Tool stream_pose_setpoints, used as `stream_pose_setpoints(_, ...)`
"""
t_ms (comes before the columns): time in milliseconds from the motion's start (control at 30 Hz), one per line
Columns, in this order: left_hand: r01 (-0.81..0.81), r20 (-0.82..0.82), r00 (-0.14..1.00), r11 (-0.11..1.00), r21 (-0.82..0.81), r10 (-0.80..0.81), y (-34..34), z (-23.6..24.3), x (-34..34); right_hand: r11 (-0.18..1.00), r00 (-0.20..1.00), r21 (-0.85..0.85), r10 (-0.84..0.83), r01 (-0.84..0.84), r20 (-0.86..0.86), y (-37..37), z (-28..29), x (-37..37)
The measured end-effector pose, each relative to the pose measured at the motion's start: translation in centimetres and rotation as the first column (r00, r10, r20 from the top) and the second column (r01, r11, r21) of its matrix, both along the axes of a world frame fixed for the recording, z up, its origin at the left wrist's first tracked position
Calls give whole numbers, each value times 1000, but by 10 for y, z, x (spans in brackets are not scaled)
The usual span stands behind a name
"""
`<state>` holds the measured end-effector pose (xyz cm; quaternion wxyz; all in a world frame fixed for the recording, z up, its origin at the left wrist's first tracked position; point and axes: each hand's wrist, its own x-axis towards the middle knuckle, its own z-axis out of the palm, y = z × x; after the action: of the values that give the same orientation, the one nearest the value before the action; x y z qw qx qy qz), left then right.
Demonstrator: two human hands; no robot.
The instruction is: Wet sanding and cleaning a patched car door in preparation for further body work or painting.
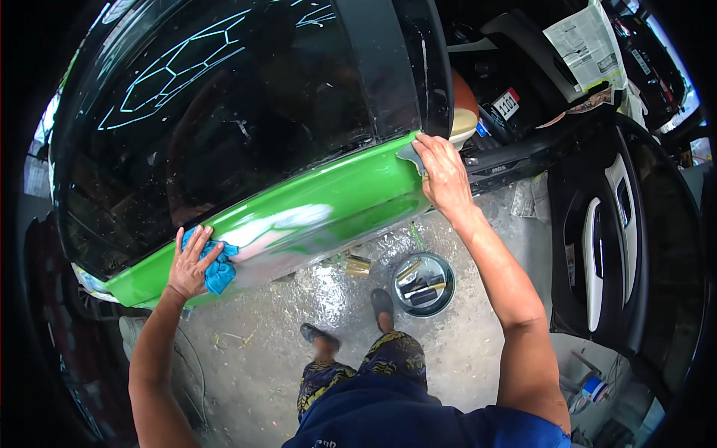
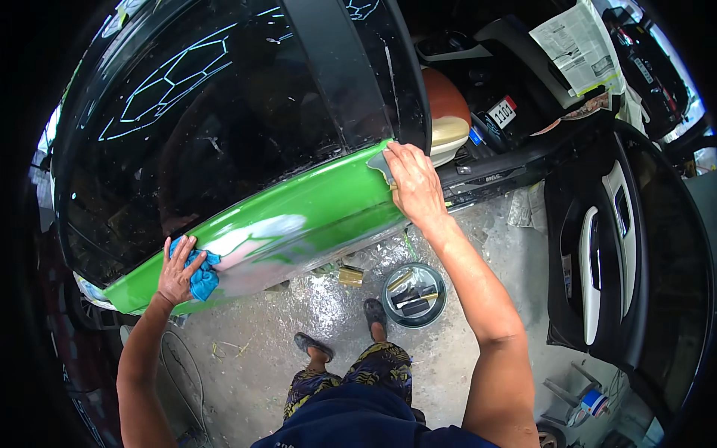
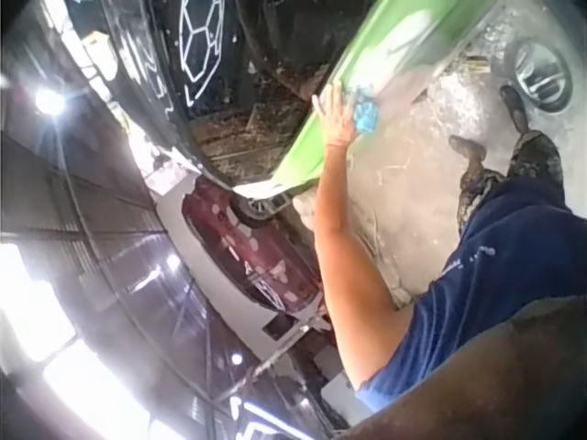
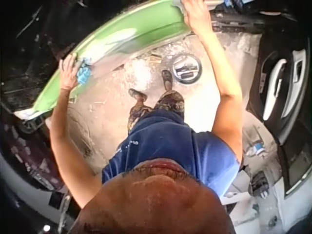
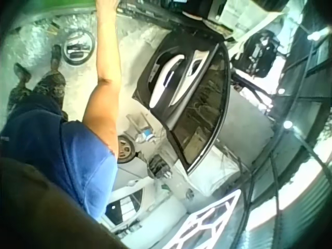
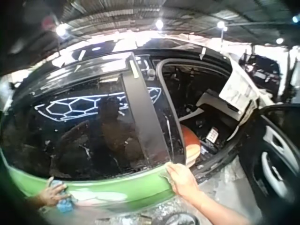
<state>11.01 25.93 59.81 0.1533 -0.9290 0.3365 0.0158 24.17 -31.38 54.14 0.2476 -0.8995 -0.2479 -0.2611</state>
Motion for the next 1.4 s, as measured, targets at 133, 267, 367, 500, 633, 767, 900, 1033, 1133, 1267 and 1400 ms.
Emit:
stream_pose_setpoints(133, -7, 3, 1000, 1000, -15, 8, 2, -1, -2, 999, 999, 33, -23, 22, 24, 8, -6, -1)
stream_pose_setpoints(267, -1, -8, 1000, 1000, -18, 1, 4, -1, -1, 1000, 999, 19, -22, 21, 42, 14, -9, 0)
stream_pose_setpoints(367, 0, -12, 1000, 1000, -11, 0, 4, -2, -1, 1000, 999, 16, -15, 14, 44, 4, -8, 6)
stream_pose_setpoints(500, 13, -5, 1000, 1000, -26, -13, 1, -4, -2, 1000, 999, -16, -26, 26, 29, -2, -7, 1)
stream_pose_setpoints(633, -10, -19, 1000, 1000, -1, 10, 7, -2, 0, 998, 997, 10, -57, 57, 42, 6, -8, 5)
stream_pose_setpoints(767, -3, -27, 1000, 1000, -21, 3, 4, 0, 1, 998, 996, 1, -56, 56, 71, 7, -15, 4)
stream_pose_setpoints(900, -4, 3, 1000, 1000, -18, 4, 5, 0, -1, 999, 998, -22, -45, 46, 42, 2, -7, 6)
stream_pose_setpoints(1033, -7, 4, 1000, 1000, -16, 7, -1, -1, 1, 1000, 999, 8, -29, 28, 37, 14, -13, -3)
stream_pose_setpoints(1133, -8, 2, 1000, 1000, -21, 8, 0, -3, -2, 992, 991, 38, -119, 117, 63, 9, -20, -6)
stream_pose_setpoints(1267, -15, -9, 1000, 997, -74, 14, 2, -3, -4, 988, 992, 130, -95, 84, 79, 111, -37, -31)
stream_pose_setpoints(1400, -75, -39, 997, 996, -51, 73, -12, 7, -5, 983, 994, 173, 47, -63, 99, 91, -25, -22)
